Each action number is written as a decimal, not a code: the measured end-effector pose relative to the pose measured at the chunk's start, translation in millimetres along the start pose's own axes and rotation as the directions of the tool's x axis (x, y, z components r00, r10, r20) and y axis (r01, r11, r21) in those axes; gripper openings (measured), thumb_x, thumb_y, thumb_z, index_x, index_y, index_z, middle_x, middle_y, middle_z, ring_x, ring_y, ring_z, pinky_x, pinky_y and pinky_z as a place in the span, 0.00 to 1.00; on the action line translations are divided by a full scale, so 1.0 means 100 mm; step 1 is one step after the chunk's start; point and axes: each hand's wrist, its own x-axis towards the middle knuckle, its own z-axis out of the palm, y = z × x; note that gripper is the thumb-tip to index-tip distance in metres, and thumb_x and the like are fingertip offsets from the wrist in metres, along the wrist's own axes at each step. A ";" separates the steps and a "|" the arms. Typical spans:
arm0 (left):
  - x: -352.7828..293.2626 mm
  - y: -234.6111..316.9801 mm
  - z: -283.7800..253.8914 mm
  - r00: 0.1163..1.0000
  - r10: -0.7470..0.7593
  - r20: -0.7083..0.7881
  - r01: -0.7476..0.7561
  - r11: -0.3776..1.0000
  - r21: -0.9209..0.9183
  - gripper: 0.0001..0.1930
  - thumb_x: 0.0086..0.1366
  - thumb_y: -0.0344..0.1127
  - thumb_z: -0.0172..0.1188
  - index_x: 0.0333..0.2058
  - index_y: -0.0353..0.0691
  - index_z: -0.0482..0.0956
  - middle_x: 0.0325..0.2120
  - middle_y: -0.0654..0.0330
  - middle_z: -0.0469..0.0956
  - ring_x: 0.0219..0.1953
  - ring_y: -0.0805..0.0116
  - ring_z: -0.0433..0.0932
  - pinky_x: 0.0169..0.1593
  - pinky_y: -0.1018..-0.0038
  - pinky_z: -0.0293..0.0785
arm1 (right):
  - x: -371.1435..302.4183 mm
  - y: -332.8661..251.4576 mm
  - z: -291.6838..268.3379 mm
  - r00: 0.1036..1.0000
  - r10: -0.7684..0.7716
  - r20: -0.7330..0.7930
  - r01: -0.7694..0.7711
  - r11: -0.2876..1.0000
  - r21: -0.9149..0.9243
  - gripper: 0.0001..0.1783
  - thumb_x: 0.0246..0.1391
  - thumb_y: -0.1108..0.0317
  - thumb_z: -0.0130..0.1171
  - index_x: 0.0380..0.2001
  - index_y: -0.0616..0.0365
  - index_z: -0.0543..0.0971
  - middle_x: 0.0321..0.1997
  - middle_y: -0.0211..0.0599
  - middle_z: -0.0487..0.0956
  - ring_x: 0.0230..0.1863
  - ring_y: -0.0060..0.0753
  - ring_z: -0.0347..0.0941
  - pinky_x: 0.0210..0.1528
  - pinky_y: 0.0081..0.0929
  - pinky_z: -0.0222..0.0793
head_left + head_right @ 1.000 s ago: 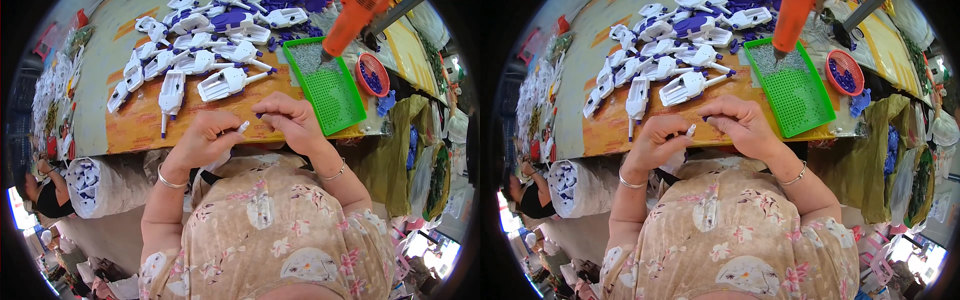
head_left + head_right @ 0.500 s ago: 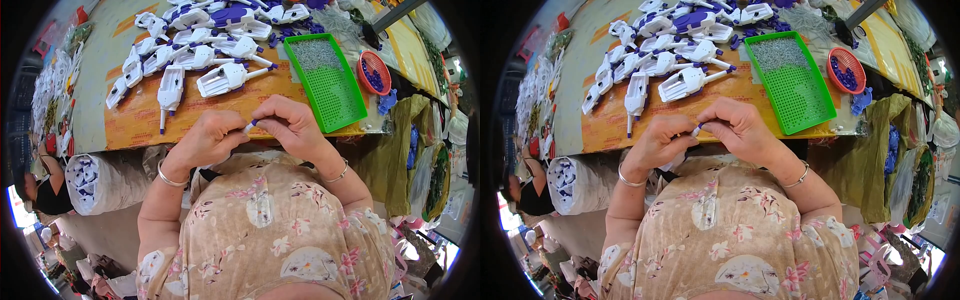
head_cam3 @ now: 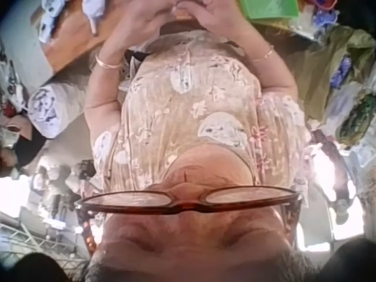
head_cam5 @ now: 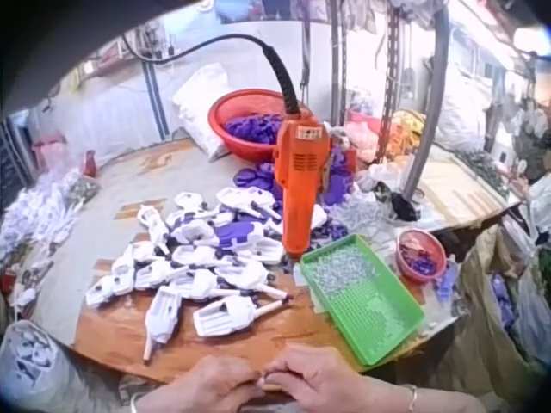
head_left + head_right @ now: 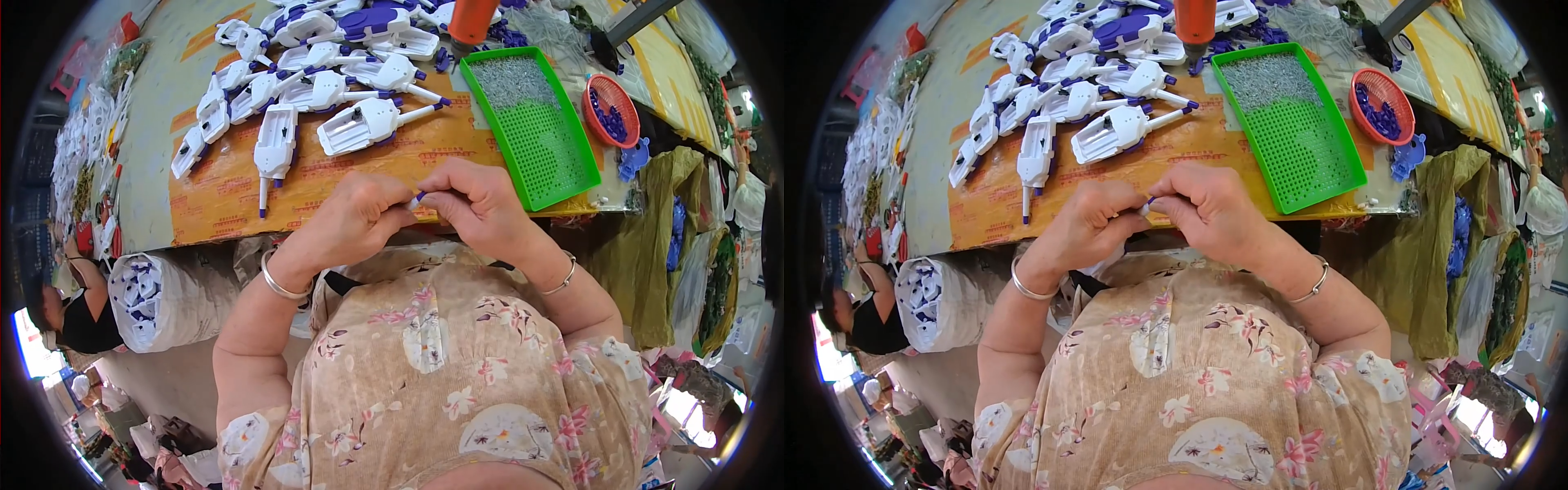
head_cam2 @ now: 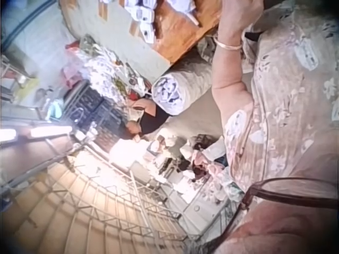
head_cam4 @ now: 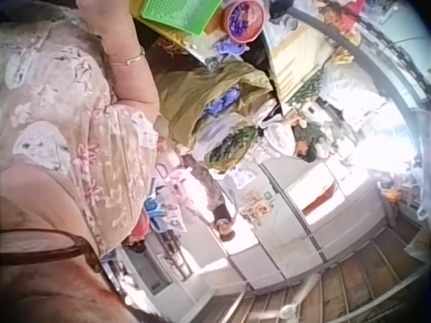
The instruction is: The person assembles toy walkie-talkie casings by fitting plastic parts together, fastens screws into them using an electric screwdriver, and places the assembled casings into a bag.
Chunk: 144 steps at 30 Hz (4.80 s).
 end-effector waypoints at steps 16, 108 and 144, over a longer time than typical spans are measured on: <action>0.06 0.04 0.02 0.991 0.130 0.014 -0.128 0.944 0.306 0.06 0.48 0.21 0.60 0.27 0.32 0.73 0.20 0.50 0.70 0.26 0.48 0.71 0.27 0.61 0.65 | -0.01 -0.04 0.13 0.890 0.432 0.144 -0.452 0.794 0.407 0.03 0.51 0.77 0.59 0.26 0.63 0.75 0.22 0.39 0.74 0.22 0.38 0.73 0.23 0.28 0.66; -0.49 -0.36 -0.10 0.886 -0.398 0.239 0.397 0.384 -0.834 0.25 0.61 0.42 0.52 0.53 0.30 0.70 0.45 0.54 0.76 0.43 0.72 0.77 0.44 0.79 0.73 | -0.26 0.10 0.07 0.901 0.427 0.078 -0.338 0.578 0.743 0.09 0.61 0.71 0.53 0.37 0.65 0.78 0.26 0.32 0.76 0.20 0.15 0.70 0.23 0.15 0.71; 0.05 0.20 0.28 0.980 0.092 -0.174 -0.061 0.983 0.175 0.07 0.54 0.25 0.61 0.30 0.37 0.72 0.23 0.54 0.69 0.27 0.52 0.69 0.29 0.63 0.66 | -0.17 -0.04 -0.17 0.985 -0.170 -0.006 0.168 0.979 -0.115 0.08 0.55 0.69 0.59 0.36 0.62 0.75 0.27 0.44 0.76 0.27 0.45 0.73 0.28 0.32 0.69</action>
